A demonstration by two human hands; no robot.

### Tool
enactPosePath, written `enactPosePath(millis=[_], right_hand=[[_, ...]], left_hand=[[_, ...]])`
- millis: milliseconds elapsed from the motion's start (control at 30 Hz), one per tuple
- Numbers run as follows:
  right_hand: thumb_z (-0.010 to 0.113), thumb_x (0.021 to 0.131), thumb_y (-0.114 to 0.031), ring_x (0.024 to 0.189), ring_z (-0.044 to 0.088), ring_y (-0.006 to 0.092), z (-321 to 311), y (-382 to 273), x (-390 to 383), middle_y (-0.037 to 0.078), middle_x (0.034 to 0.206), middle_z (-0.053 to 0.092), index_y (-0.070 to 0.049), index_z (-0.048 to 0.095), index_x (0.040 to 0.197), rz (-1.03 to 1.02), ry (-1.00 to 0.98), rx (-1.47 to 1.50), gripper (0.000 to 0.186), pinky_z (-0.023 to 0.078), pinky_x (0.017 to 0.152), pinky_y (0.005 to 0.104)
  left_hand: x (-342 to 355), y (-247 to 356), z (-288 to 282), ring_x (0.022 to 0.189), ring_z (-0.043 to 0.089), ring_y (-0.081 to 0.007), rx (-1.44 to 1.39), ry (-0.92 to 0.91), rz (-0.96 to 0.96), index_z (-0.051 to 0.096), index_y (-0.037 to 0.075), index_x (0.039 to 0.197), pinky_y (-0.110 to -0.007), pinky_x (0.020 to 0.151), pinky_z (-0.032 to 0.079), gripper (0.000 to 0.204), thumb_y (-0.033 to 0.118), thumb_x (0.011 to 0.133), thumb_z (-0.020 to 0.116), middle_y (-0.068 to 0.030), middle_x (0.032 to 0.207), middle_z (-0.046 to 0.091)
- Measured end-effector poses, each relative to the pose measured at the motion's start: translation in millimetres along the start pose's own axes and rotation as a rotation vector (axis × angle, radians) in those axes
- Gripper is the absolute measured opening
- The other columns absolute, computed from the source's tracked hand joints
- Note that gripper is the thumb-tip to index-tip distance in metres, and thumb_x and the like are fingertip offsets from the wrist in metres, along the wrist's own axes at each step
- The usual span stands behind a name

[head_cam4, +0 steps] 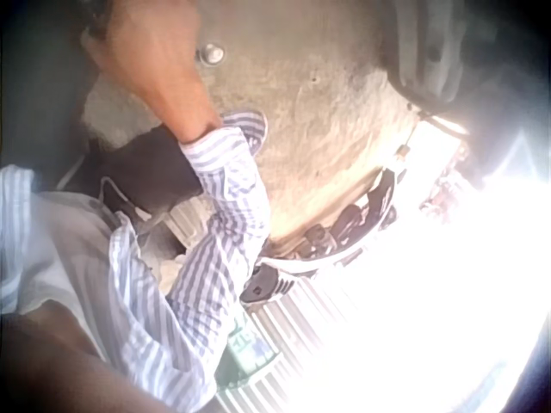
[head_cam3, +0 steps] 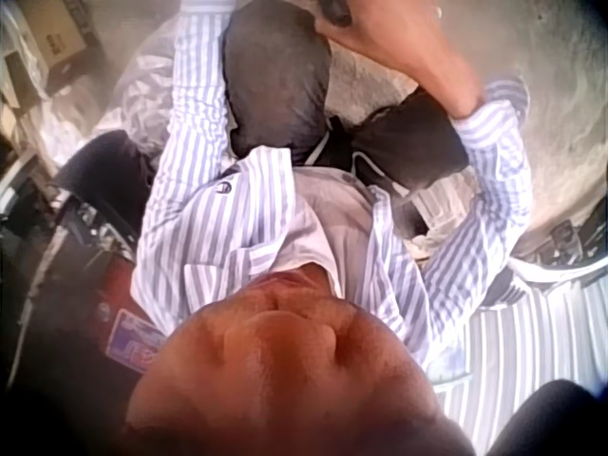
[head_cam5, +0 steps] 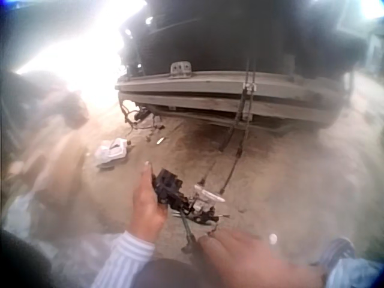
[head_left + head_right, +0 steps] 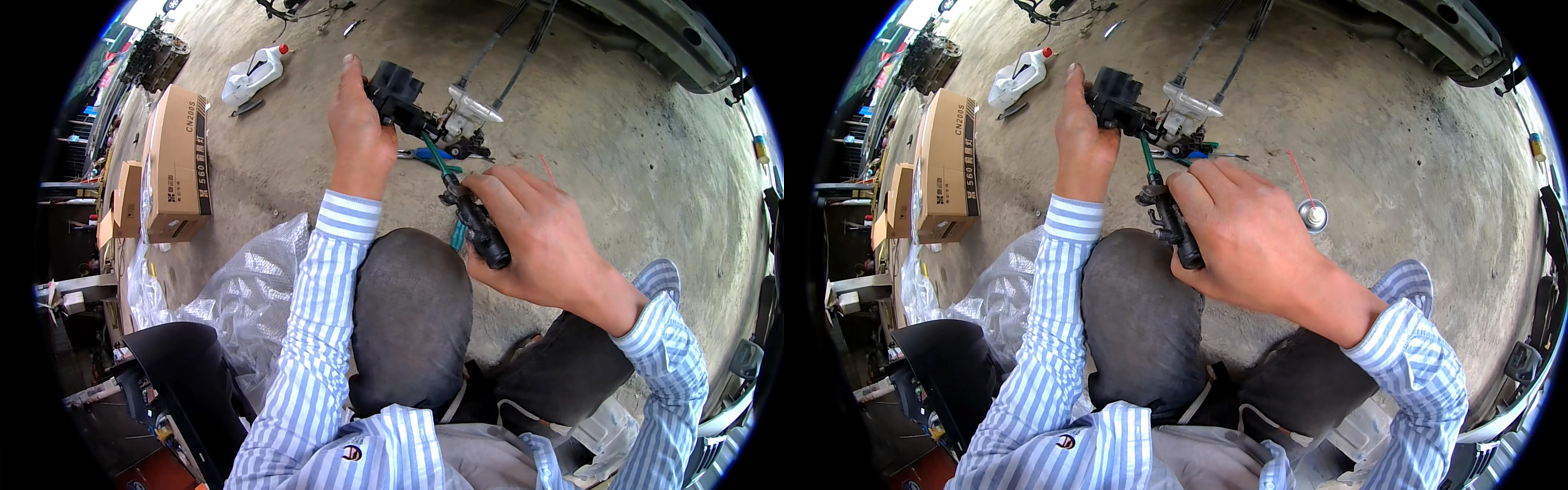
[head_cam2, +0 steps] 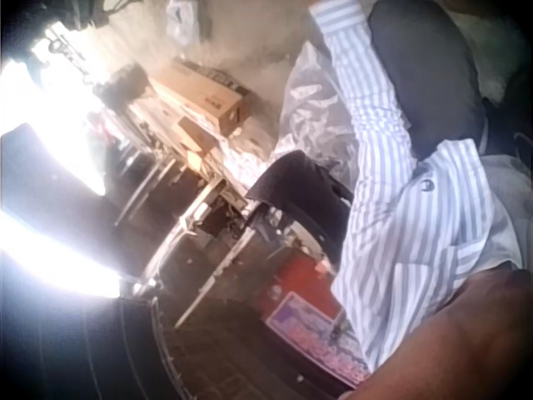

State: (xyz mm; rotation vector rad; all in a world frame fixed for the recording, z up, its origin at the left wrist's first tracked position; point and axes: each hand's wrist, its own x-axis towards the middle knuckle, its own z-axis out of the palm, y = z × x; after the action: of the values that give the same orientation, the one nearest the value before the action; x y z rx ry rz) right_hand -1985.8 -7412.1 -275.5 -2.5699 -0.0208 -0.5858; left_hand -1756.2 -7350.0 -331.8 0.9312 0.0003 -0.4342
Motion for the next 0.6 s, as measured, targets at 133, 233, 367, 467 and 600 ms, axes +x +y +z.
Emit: enactPosePath(millis=[133, 233, 367, 467, 600], right_hand=[[0.078, 0.064, -0.014, 0.09, 0.061, 0.0339, -3, -1, 1, 0.014, 0.093, 0.057, 0.0, 0.058, 0.108, 0.003, -0.034, 0.011, 0.05, 0.052, 0.075, 0.0437], [0.076, 0.064, -0.014, 0.087, 0.063, 0.0345, -14, -1, -7, 0.014, 0.093, 0.058, -0.001, 0.059, 0.109, 0.094, -0.045, 0.044, 0.05, 0.052, 0.073, 0.0443], [0.075, 0.065, -0.013, 0.086, 0.064, 0.0354, -15, 3, -13, 0.015, 0.094, 0.059, -0.001, 0.06, 0.11, 0.091, -0.029, 0.037, 0.049, 0.053, 0.071, 0.0449], [0.074, 0.065, -0.013, 0.087, 0.064, 0.0355, -17, 1, -9, 0.015, 0.095, 0.06, 0.0, 0.06, 0.111, 0.085, -0.042, 0.024, 0.049, 0.053, 0.072, 0.0447], [0.074, 0.065, -0.013, 0.088, 0.064, 0.0357, -17, 1, -6, 0.015, 0.096, 0.06, 0.0, 0.06, 0.111, 0.099, -0.039, 0.032, 0.049, 0.053, 0.072, 0.0446]], left_hand=[[-5, 2, 5, 0.078, 0.065, -0.0187, 0.002, -0.014, 0.022, 0.057, 0.008, 0.096, -0.038, 0.071, 0.057, 0.026, 0.03, 0.097, 0.07, -0.0016, 0.086, 0.055], [-8, 6, 6, 0.074, 0.063, -0.0132, 0.035, -0.004, 0.102, 0.056, 0.005, 0.097, -0.03, 0.065, 0.057, 0.032, 0.034, 0.099, 0.067, -0.0029, 0.087, 0.057], [-10, 9, 6, 0.073, 0.058, -0.0097, 0.065, -0.041, 0.173, 0.055, 0.005, 0.093, -0.028, 0.065, 0.056, 0.032, 0.034, 0.098, 0.068, -0.0024, 0.086, 0.056], [-12, 10, 11, 0.074, 0.055, -0.0081, 0.064, -0.055, 0.214, 0.054, 0.006, 0.091, -0.026, 0.065, 0.054, 0.032, 0.033, 0.098, 0.069, -0.0017, 0.086, 0.055], [-15, 9, 13, 0.074, 0.053, -0.0076, 0.087, -0.082, 0.27, 0.055, 0.007, 0.091, -0.024, 0.066, 0.05, 0.031, 0.033, 0.098, 0.069, -0.0011, 0.085, 0.056]])
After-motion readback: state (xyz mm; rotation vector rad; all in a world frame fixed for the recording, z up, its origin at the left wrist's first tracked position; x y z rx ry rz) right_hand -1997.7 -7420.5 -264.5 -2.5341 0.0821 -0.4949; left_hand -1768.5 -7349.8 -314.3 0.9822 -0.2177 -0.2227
